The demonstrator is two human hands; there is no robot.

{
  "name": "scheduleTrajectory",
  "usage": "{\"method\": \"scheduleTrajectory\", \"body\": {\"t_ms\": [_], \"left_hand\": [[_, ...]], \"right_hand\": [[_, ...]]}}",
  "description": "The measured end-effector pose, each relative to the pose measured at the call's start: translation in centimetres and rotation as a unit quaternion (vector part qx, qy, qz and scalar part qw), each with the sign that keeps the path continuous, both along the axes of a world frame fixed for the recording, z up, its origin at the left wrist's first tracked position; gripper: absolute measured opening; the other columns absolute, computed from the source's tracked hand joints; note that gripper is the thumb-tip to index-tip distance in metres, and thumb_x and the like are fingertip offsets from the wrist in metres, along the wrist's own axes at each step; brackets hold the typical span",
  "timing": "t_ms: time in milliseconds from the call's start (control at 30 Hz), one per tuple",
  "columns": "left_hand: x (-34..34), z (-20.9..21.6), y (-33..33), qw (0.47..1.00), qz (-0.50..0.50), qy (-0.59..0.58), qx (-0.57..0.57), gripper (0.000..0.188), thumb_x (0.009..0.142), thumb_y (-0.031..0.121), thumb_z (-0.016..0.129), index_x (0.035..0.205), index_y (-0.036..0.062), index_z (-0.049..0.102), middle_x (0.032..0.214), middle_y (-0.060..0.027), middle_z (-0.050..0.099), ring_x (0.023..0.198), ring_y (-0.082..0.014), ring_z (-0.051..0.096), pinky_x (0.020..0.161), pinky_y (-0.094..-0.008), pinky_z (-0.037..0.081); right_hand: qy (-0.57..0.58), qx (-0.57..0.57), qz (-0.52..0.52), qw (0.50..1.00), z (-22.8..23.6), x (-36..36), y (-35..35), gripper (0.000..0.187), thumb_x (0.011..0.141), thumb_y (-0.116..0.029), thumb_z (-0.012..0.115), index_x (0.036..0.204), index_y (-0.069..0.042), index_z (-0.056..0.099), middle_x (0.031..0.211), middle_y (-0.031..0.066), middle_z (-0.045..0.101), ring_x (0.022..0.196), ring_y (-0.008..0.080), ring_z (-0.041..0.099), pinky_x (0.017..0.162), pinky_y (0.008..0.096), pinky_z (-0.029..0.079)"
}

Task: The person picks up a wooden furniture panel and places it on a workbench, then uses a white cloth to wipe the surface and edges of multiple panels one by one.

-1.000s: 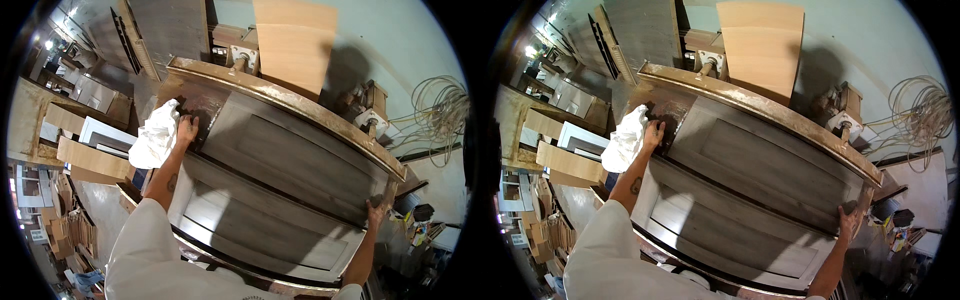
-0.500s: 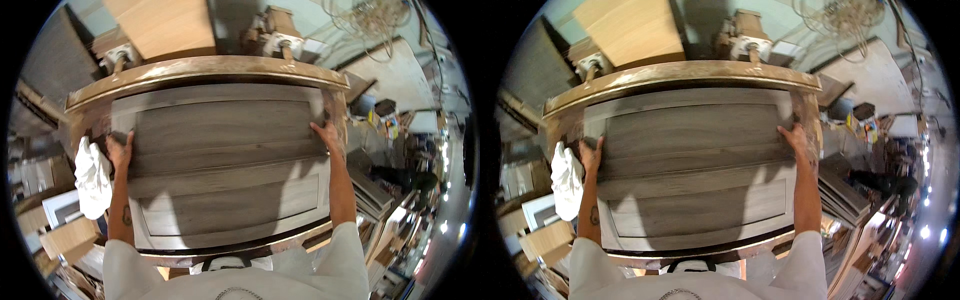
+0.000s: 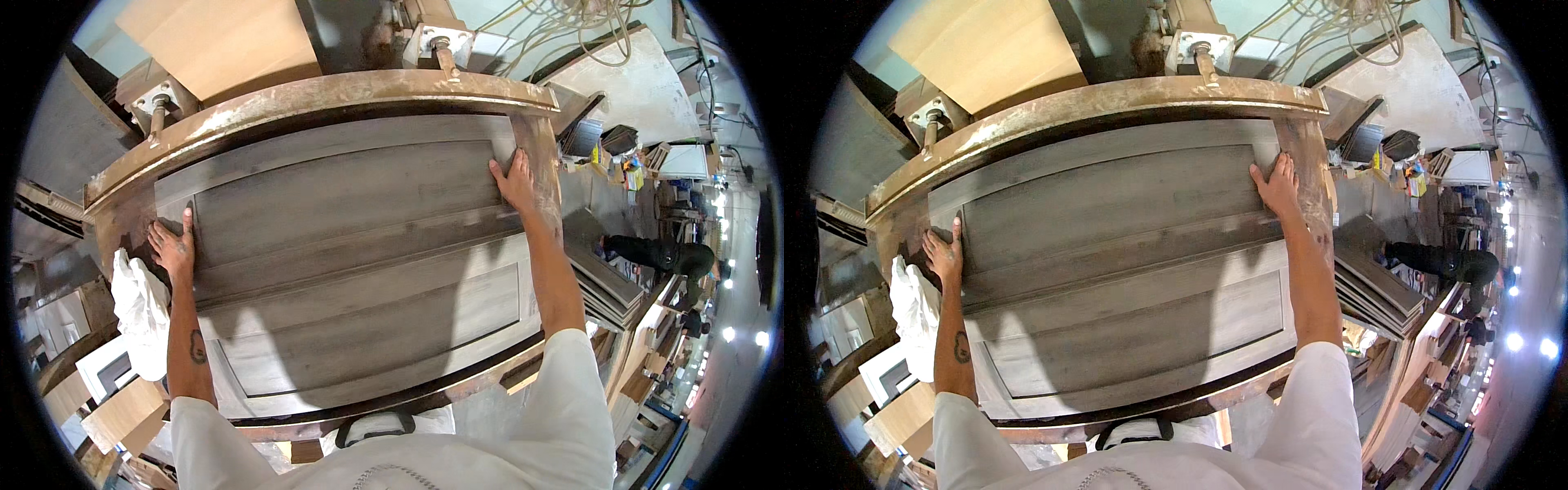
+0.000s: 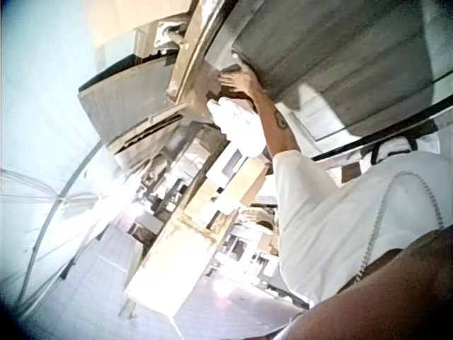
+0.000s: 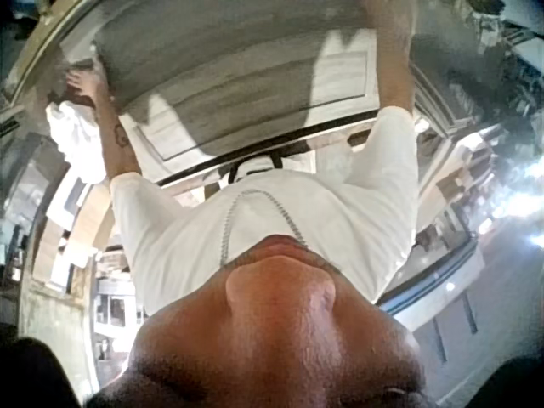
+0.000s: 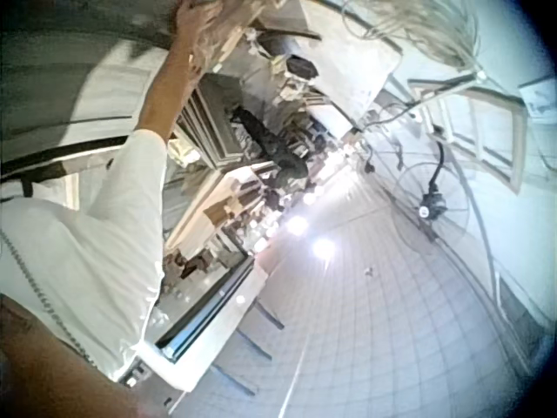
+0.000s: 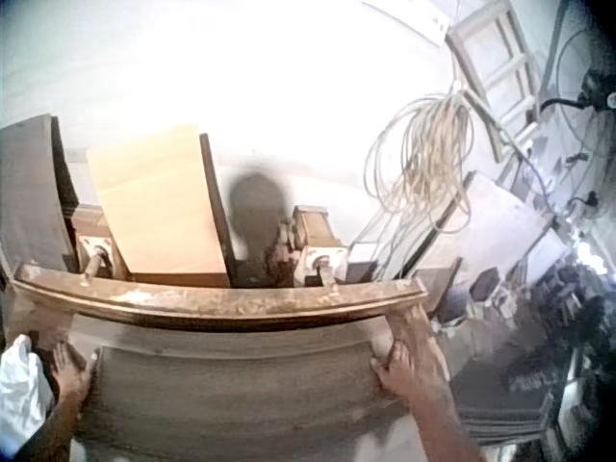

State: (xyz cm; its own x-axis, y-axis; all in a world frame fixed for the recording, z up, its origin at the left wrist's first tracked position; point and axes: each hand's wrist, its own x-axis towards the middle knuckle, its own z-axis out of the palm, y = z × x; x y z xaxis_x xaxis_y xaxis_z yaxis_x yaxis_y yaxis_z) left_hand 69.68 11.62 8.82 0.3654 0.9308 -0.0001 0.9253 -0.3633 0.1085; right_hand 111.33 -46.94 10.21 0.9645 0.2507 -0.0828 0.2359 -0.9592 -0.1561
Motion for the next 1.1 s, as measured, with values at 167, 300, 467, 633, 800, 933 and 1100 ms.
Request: {"method": "scheduleTrajectory", "body": {"t_ms": [167,300,467,633,800,933,1100], "left_hand": [[0.9,0.9,-0.8,1.0,0.015,0.015,0.001,0.107,0.073,0.082,0.033,0.141,0.0007,0.022,0.148,-0.0187,0.018,0.138,-0.035,0.015,0.105,-0.0597,0.016],[0.2,1.2,-1.3,1.0,0.019,0.001,0.001,0.105,0.075,0.08,0.035,0.142,-0.0003,0.02,0.148,-0.0224,0.017,0.138,-0.0362,0.015,0.106,-0.0585,0.015],[1.3,2.8,-2.4,1.0,-0.009,-0.023,-0.011,0.111,0.073,0.08,0.039,0.143,-0.0021,0.014,0.148,-0.0248,0.013,0.138,-0.0359,0.012,0.11,-0.0534,0.011],[1.5,3.2,-2.5,0.998,-0.061,0.004,-0.003,0.109,0.073,0.076,0.046,0.143,-0.0011,0.013,0.147,-0.0216,0.017,0.138,-0.0332,0.013,0.112,-0.0455,0.011],[1.4,3.6,-2.7,0.999,-0.042,0.022,-0.013,0.11,0.073,0.076,0.046,0.142,-0.003,0.012,0.148,-0.0199,0.016,0.138,-0.031,0.013,0.112,-0.0452,0.01],[1.7,3.4,-2.9,0.999,-0.044,0.004,-0.003,0.11,0.074,0.075,0.046,0.142,-0.0045,0.011,0.148,-0.0202,0.016,0.138,-0.0312,0.013,0.113,-0.0427,0.01],[2.3,4.0,-3.1,0.999,-0.033,-0.009,-0.017,0.112,0.074,0.073,0.048,0.141,-0.0086,0.01,0.147,-0.0227,0.016,0.138,-0.0324,0.013,0.113,-0.0406,0.01]], "right_hand": [[-0.074,0.017,-0.004,0.997,0.1,-0.3,0.7,0.09,0.083,-0.061,0.048,0.141,0.001,0.019,0.144,0.0216,0.027,0.133,0.034,0.027,0.107,0.0511,0.02],[-0.037,-0.013,-0.053,0.998,2.1,-1.1,3.5,0.081,0.085,-0.056,0.049,0.139,0.0,0.028,0.141,0.0208,0.034,0.13,0.0346,0.033,0.106,0.0464,0.024],[-0.048,0.006,-0.019,0.999,2.1,-1.5,2.2,0.074,0.089,-0.047,0.051,0.141,-0.001,0.026,0.14,0.0211,0.035,0.128,0.0344,0.036,0.105,0.0447,0.029],[-0.076,-0.031,-0.001,0.997,0.2,-0.7,0.3,0.077,0.091,-0.058,0.035,0.142,-0.002,0.022,0.145,0.0189,0.027,0.134,0.0334,0.025,0.108,0.0452,0.02],[-0.057,-0.042,-0.001,0.997,-0.1,-0.1,1.3,0.077,0.092,-0.058,0.03,0.142,0.0,0.021,0.145,0.02,0.025,0.135,0.0334,0.024,0.108,0.0477,0.017],[-0.064,-0.089,0.017,0.994,-0.2,0.6,0.5,0.077,0.093,-0.057,0.027,0.141,0.002,0.02,0.145,0.0218,0.024,0.134,0.0343,0.024,0.108,0.0495,0.015],[-0.066,-0.127,0.015,0.99,-0.4,1.3,-0.1,0.079,0.092,-0.06,0.023,0.142,0.001,0.019,0.146,0.0198,0.023,0.135,0.0342,0.024,0.108,0.0509,0.016]]}}
